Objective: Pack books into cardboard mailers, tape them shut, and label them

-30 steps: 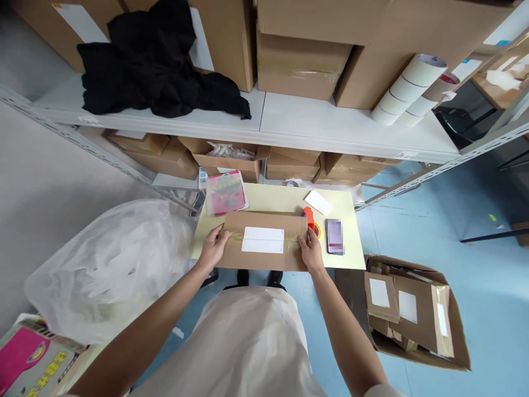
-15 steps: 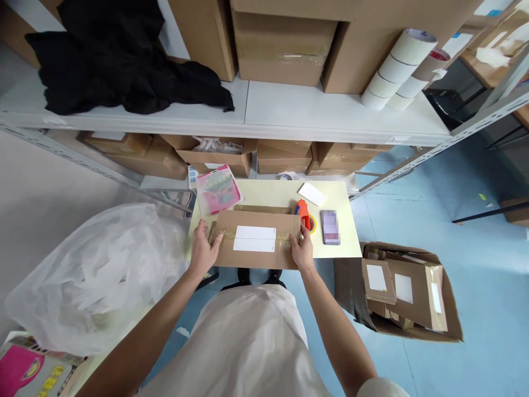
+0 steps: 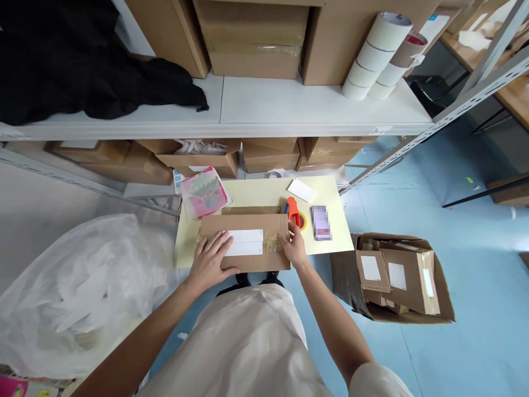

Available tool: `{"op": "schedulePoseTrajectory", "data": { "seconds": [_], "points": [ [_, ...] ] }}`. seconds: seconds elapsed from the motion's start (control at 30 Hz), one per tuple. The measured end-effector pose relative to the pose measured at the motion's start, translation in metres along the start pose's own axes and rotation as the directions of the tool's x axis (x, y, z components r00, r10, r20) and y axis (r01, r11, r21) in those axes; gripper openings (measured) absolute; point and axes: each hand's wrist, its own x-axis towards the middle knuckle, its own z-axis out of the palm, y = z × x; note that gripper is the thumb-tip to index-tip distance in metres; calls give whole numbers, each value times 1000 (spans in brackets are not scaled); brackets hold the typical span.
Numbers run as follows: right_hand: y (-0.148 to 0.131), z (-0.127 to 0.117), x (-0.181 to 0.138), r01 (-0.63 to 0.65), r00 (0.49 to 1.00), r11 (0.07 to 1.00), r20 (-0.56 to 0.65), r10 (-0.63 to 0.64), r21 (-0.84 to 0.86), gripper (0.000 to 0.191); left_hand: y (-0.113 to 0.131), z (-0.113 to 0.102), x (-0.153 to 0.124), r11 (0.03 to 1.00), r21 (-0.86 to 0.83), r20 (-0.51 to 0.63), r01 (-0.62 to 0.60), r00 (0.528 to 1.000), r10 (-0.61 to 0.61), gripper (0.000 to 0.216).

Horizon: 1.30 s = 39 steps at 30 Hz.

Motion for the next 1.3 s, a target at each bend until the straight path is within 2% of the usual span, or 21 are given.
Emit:
{"op": "schedulePoseTrajectory", "data": {
  "seconds": [0.1,0.33,0.43,0.53,0.6,0.67,0.77,0.83,0.9,1.0,1.07,1.17,1.3],
  "points": [
    [-7,5,6,14,999,999,49,-12,-30,51,-1,-1,-6,999,13,-1,32,999,-32,91],
    [-10,36,25,98,984,995,154,-93,-29,51,-10,1,-22,987,59,-74,150,987,-146,94],
    [-1,18,40,102,981,995,167,-99,-14,43,-14,4,-24,988,71,-106,140,985,-132,93],
    [12,-21,57,67,998,988,4,-67,-142,33,-15,8,-25,989,86,-138,117,985,-104,92],
    [22,-44,65,22,992,946,-110,-60,-322,29,-15,9,-25,989,95,-158,109,983,-93,92],
    [30,-51,71,-13,988,898,-144,-56,-441,26,-15,10,-24,989,104,-163,104,983,-87,91],
    [34,-34,83,-8,996,794,-79,-51,-607,24,-15,8,-23,987,124,-141,103,986,-85,90],
    [31,-14,94,-34,999,658,-25,23,-753,32,-14,7,-23,985,132,-117,108,989,-93,91],
    [29,3,106,-80,992,567,-11,124,-820,40,-14,6,-23,985,133,-92,110,991,-98,96],
    [29,14,118,-110,982,553,-5,189,-826,37,-12,6,-26,985,139,-63,107,993,-99,109],
    [32,11,120,-108,981,561,2,192,-821,31,-10,8,-27,981,151,-62,120,992,-112,108],
    [33,-2,117,-89,985,563,11,172,-821,28,-5,12,-27,981,154,-71,115,992,-105,97],
    [20,-31,106,-38,994,558,25,105,-829,29,9,19,-18,990,131,-64,53,997,-45,94]
  ]
}}
